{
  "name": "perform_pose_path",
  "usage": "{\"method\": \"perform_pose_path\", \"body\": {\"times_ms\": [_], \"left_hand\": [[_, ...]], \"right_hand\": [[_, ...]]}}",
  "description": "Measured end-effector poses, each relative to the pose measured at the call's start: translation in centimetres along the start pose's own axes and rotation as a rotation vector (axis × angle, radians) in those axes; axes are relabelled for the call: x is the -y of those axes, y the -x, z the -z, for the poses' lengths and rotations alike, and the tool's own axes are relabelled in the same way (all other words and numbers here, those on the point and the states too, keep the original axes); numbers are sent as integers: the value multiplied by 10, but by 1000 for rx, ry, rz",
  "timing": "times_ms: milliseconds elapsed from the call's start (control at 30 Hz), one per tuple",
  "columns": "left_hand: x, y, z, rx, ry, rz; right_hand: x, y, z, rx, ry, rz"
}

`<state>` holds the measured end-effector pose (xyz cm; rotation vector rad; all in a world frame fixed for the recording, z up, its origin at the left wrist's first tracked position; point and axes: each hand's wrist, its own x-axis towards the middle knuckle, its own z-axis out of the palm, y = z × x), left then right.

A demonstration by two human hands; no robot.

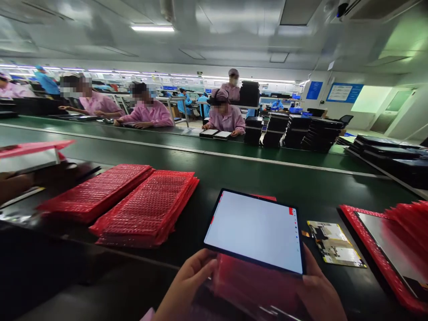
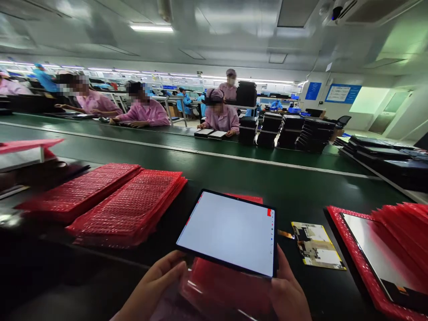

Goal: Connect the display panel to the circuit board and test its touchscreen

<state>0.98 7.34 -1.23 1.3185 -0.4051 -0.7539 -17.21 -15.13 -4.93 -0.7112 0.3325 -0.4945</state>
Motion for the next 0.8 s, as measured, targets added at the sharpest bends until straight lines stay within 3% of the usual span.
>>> {"method": "perform_pose_path", "body": {"times_ms": [133, 267, 567, 800], "left_hand": [[1, 2, 3, -40, -19, -94], [9, 2, 8, -11, 20, -117], [9, 12, 8, 60, -56, -122], [4, 21, -1, 124, -29, -127]], "right_hand": [[7, 9, 1, 1, -30, -102], [11, 19, 1, -82, -49, -117], [16, 15, 40, -180, 111, -45], [20, 25, 28, -165, 68, -95]]}}
